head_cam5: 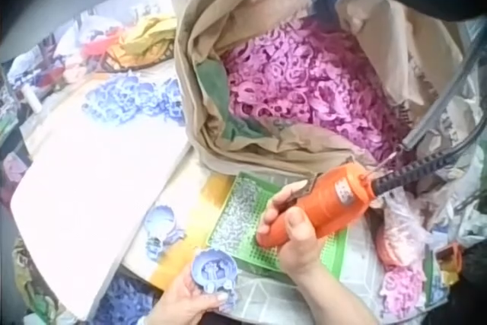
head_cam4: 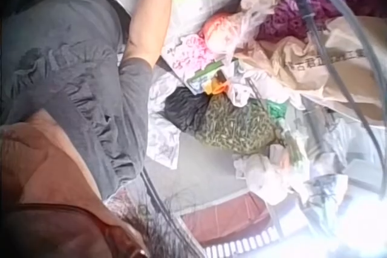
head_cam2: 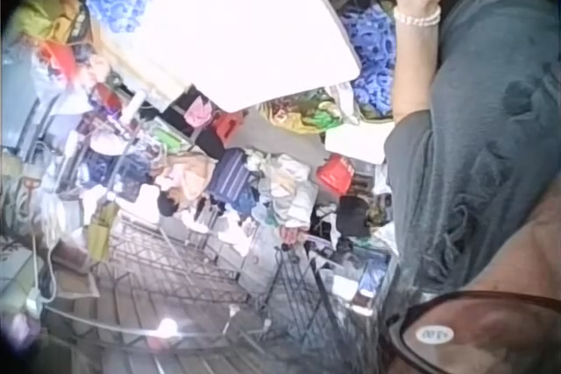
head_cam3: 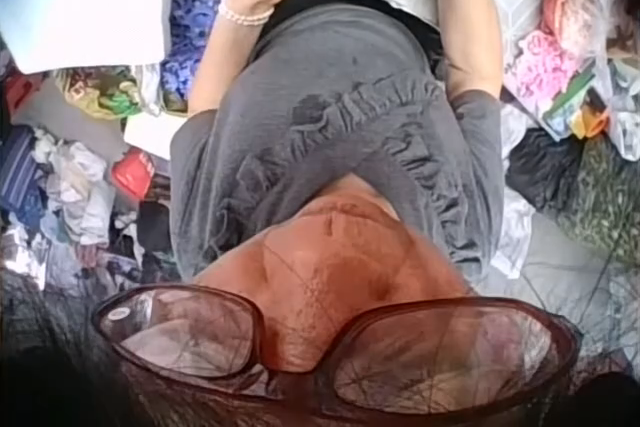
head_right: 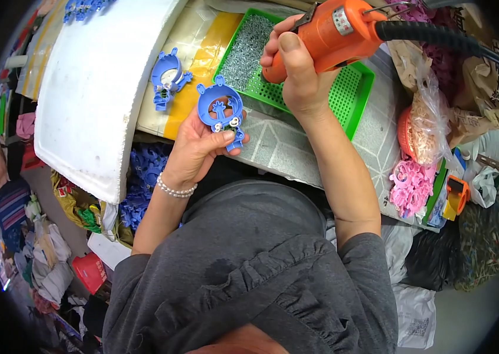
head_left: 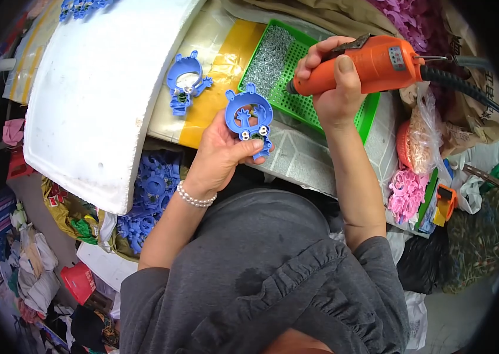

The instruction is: Assembling blue plastic toy components using an electric screwdriver.

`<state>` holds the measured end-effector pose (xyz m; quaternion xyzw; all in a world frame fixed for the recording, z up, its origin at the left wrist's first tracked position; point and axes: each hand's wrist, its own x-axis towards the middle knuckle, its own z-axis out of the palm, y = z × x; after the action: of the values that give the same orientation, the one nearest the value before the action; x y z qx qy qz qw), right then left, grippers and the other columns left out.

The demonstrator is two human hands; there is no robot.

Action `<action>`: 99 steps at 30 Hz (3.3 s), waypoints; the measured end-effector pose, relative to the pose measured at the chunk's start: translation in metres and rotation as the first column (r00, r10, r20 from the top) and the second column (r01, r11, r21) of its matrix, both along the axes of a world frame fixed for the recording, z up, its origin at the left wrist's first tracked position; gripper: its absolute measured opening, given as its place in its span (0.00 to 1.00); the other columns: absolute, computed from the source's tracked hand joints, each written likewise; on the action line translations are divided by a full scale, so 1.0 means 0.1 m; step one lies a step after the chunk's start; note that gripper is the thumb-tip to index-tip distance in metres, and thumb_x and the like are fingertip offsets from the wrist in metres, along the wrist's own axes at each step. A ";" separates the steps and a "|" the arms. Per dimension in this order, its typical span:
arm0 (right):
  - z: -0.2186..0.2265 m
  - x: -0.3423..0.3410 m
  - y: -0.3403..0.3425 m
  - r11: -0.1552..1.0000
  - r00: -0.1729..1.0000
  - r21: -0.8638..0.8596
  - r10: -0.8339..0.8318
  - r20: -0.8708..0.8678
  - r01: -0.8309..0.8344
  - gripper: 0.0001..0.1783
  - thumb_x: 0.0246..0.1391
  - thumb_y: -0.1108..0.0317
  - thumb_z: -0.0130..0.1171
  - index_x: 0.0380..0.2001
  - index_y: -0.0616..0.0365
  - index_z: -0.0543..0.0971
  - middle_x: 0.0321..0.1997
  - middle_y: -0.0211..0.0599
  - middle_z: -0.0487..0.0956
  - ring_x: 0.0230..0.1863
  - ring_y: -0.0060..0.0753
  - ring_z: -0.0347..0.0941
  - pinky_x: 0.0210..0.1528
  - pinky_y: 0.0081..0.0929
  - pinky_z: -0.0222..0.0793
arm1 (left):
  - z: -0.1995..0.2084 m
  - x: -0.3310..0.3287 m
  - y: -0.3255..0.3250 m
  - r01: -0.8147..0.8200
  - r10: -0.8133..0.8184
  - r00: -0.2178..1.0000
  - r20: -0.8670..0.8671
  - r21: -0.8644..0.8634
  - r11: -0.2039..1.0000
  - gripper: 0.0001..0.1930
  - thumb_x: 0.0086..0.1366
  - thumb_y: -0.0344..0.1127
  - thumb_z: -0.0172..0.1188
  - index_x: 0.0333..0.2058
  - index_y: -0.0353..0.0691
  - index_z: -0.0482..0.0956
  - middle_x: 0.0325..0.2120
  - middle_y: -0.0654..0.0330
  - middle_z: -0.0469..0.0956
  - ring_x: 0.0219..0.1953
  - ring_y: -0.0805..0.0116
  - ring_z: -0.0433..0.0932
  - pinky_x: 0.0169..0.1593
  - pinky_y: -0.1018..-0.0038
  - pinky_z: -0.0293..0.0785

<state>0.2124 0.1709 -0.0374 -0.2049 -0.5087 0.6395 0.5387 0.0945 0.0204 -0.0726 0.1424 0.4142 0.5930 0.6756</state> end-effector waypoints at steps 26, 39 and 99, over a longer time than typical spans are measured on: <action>-0.01 0.07 0.00 1.000 0.998 0.011 0.020 0.058 -0.020 0.22 0.46 0.50 0.53 0.36 0.59 0.68 0.26 0.38 0.68 0.24 0.31 0.65 0.30 0.30 0.64 | -0.05 0.04 0.02 -0.029 0.033 0.995 -0.089 0.043 0.999 0.25 0.50 0.18 0.61 0.46 0.35 0.61 0.37 0.60 0.70 0.34 0.74 0.74 0.32 0.77 0.78; 0.42 0.26 -0.35 0.931 0.942 0.222 0.318 -0.107 -0.290 0.36 0.47 0.35 0.46 0.44 0.57 0.69 0.33 0.38 0.68 0.28 0.31 0.67 0.37 0.35 0.63 | -0.07 0.08 0.04 -0.081 0.091 0.986 -0.137 0.078 0.994 0.20 0.50 0.18 0.58 0.42 0.32 0.63 0.31 0.59 0.72 0.27 0.73 0.74 0.28 0.77 0.74; -0.10 0.01 0.01 0.999 0.999 0.045 0.002 0.033 -0.004 0.22 0.46 0.49 0.54 0.36 0.56 0.69 0.27 0.35 0.69 0.25 0.31 0.66 0.33 0.33 0.65 | -0.08 0.07 0.01 -0.043 0.049 0.994 -0.101 0.063 0.997 0.25 0.50 0.20 0.62 0.46 0.36 0.62 0.35 0.59 0.71 0.30 0.74 0.76 0.26 0.79 0.77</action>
<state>0.2136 0.1716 -0.0470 -0.2025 -0.5320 0.6252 0.5339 0.1011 0.0218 -0.0807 0.1833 0.4332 0.6127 0.6350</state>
